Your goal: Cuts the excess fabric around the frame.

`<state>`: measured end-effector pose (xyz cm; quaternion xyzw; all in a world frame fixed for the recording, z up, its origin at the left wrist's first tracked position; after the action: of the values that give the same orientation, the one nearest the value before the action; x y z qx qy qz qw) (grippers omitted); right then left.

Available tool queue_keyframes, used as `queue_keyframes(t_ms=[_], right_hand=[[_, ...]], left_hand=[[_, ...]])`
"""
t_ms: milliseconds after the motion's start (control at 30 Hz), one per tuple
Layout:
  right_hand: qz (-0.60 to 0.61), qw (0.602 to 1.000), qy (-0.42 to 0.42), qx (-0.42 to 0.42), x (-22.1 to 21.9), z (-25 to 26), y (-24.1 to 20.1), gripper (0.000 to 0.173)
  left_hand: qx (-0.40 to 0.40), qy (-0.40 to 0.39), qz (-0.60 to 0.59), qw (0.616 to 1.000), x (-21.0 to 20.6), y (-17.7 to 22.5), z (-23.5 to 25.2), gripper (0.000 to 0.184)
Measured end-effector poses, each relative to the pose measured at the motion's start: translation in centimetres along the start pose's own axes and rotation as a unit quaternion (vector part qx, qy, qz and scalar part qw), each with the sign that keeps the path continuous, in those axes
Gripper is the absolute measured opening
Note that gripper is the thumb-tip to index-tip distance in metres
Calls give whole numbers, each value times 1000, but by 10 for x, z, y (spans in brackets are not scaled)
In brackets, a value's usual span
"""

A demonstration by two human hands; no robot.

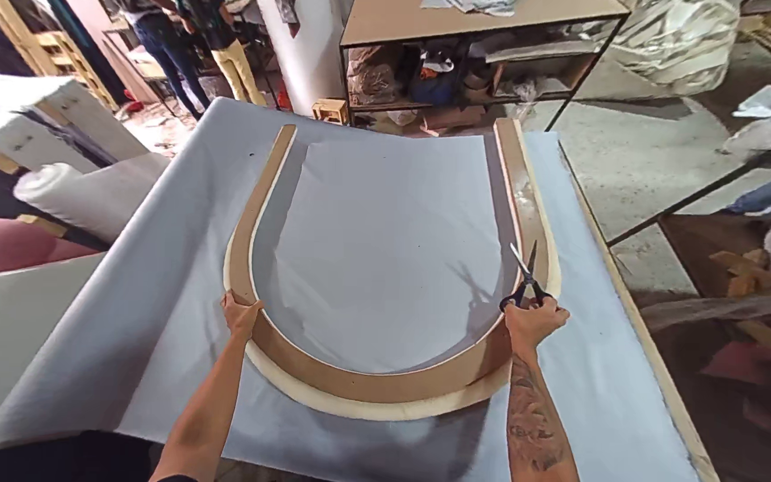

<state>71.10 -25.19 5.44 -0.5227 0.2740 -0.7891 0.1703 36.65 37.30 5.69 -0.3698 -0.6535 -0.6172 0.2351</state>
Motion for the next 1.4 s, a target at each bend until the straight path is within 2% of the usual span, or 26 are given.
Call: queue_keyframes(t_ms=[200, 300, 400, 633, 733, 800, 867, 967, 1033, 1100, 1133, 1200, 1267, 1333, 1400], right_hand=[[-14, 1000, 4, 13, -14, 27, -9, 76], [-60, 996, -50, -38, -34, 29, 0, 81], [-71, 994, -57, -62, -42, 30, -6, 80], [-65, 995, -53, -46, -28, 30, -17, 78], [-75, 993, -68, -63, -34, 19, -3, 78], [-68, 994, -61, -64, -38, 26, -3, 78], [-70, 993, -74, -63, -32, 23, -3, 80], [-88, 992, -91, -8, 0, 4, -20, 86], [-34, 995, -80, 52, 26, -26, -41, 86], [37, 992, -90, 76, 45, -79, -60, 79], [77, 987, -118, 77, 54, -116, -70, 71], [175, 960, -205, 78, 67, -201, -90, 50], [254, 912, -315, 65, 70, -291, -109, 32], [320, 848, -421, 35, 72, -378, -139, 20], [357, 770, -529, 14, 73, -454, -175, 17]], left_hand=[[-16, -8, -16, 1000, -10, 17, 18, 109], [-7, -53, 68, 996, -24, 13, 31, 112], [-6, -33, 137, 990, -34, 10, 34, 111], [1, -29, 115, 993, -32, 9, 34, 108], [-1, -27, 137, 990, -32, -1, 34, 109], [-13, -38, 139, 990, -33, 7, 38, 109], [-19, -90, 73, 993, -22, 4, 37, 108], [13, -184, -99, 978, 14, -20, 25, 91], [34, -192, -101, 976, 50, -48, 3, 77], [26, -182, -73, 980, 87, -92, -29, 53], [29, -180, -83, 980, 105, -119, -49, 44], [76, -174, -184, 964, 134, -177, -87, 35], [193, -113, -282, 933, 163, -226, -118, 36], [297, -3, -299, 907, 191, -266, -128, 40], [340, 41, -308, 888, 215, -298, -114, 52]])
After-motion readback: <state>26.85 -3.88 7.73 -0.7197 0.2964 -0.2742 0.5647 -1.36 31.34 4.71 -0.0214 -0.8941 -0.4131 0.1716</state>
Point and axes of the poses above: each hand's wrist, its own z-axis towards the middle knuckle, its own x-axis out of the back of the hand, y = z × x, the point moved 1 cm from there along z, towards the middle knuckle, and after that the axes turned 12 degrees about x, right-handed, at the moved point
